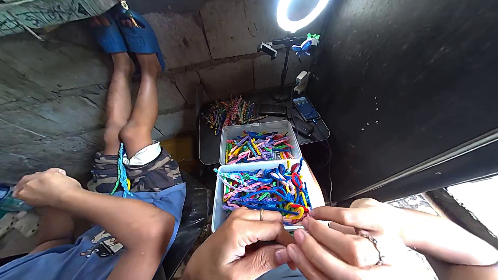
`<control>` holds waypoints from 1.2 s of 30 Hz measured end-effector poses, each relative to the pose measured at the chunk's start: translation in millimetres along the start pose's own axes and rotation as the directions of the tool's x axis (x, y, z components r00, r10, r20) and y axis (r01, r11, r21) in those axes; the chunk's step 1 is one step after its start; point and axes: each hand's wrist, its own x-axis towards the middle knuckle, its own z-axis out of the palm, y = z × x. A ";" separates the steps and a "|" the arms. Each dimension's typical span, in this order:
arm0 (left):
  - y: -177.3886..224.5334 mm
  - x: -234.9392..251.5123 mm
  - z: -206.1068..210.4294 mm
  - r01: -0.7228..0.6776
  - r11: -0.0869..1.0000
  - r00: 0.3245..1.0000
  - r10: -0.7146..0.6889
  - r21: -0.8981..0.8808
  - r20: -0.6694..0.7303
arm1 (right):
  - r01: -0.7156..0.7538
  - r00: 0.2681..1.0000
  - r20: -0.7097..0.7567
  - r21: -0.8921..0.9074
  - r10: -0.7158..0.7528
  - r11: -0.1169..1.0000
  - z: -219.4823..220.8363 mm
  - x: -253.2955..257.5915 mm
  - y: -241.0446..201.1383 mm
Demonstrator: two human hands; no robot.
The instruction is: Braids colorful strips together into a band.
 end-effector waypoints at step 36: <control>5.8 4.3 -8.2 0.041 0.976 0.997 -0.054 -0.212 -0.054 | 0.157 0.986 0.095 -0.269 -0.136 0.950 -7.0 13.6 22.4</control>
